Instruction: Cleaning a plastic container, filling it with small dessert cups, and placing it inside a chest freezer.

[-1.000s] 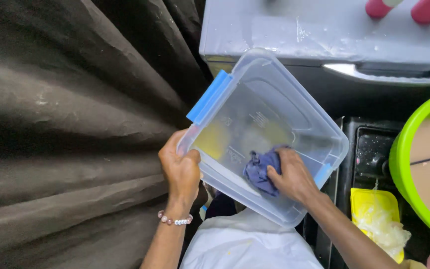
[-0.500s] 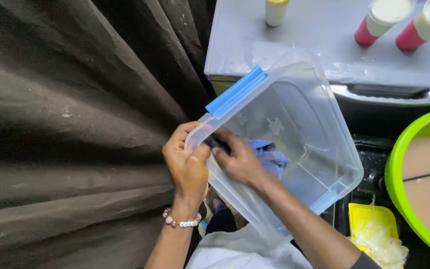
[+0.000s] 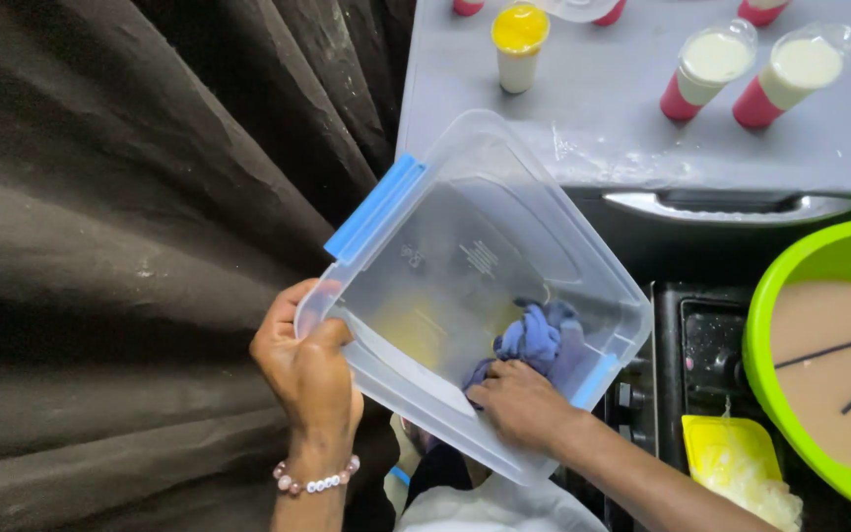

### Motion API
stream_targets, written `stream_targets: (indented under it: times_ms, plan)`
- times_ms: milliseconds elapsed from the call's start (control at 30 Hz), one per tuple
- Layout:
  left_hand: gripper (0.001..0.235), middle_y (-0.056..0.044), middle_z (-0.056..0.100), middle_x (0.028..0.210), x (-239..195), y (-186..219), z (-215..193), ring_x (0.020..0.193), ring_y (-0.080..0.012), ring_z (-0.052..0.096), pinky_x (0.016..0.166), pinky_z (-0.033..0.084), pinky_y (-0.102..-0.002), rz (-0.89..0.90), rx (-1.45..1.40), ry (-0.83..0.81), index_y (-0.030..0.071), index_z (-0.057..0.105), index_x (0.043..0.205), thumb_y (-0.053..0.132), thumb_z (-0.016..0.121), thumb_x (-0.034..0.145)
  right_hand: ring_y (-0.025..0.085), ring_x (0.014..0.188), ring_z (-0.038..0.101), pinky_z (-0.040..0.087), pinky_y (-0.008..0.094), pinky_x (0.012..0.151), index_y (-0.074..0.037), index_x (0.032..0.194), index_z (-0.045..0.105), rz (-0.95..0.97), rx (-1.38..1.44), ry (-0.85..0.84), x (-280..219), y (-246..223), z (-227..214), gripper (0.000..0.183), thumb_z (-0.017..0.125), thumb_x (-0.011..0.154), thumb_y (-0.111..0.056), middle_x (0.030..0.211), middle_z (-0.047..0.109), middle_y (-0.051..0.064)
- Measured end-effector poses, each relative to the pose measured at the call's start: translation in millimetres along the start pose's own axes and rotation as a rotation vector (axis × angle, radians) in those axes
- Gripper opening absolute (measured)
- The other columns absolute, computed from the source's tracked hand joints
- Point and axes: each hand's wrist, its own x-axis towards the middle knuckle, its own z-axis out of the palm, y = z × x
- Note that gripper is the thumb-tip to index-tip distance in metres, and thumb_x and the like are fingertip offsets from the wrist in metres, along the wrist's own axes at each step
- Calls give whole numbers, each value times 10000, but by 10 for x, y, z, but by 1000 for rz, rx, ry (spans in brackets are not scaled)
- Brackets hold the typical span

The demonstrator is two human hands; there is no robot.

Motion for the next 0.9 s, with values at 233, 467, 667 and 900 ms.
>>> stream_targets:
  times_ms: [233, 467, 667, 900]
  plan:
    - [570, -69, 724, 910, 40, 170, -58, 663, -132, 512, 513, 360, -282, -24, 174, -7, 12, 831, 1088, -119, 520, 629, 391, 1184, 658, 451, 522, 1116, -107, 1178, 752, 43, -601, 399, -82, 334, -363, 314, 570, 926, -146, 1176, 750, 136]
    - [596, -142, 812, 956, 67, -41, -60, 821, -235, 729, 710, 577, -321, -144, 32, 20, -58, 831, 1114, -181, 550, 604, 486, 1638, 369, 313, 513, 1351, 16, 1744, 323, -28, -319, 563, 86, 195, -1179, 1257, 801, 582, 31, 1782, 350, 330]
    - [585, -123, 823, 903, -282, 176, 72, 711, -179, 622, 607, 439, -310, -142, 111, -84, -15, 888, 1073, -148, 531, 629, 561, 1364, 535, 472, 579, 1159, 107, 1605, 418, -56, -160, 768, 640, -39, -1595, 836, 580, 793, -5, 1533, 502, 328]
    - [629, -168, 837, 1012, 206, 357, -56, 899, -276, 781, 767, 584, -316, -15, 5, 64, -63, 843, 1103, -273, 535, 596, 419, 1513, 539, 435, 504, 1230, -36, 1636, 507, 150, -491, 748, 476, -29, -1003, 730, 629, 960, -281, 1644, 540, 249]
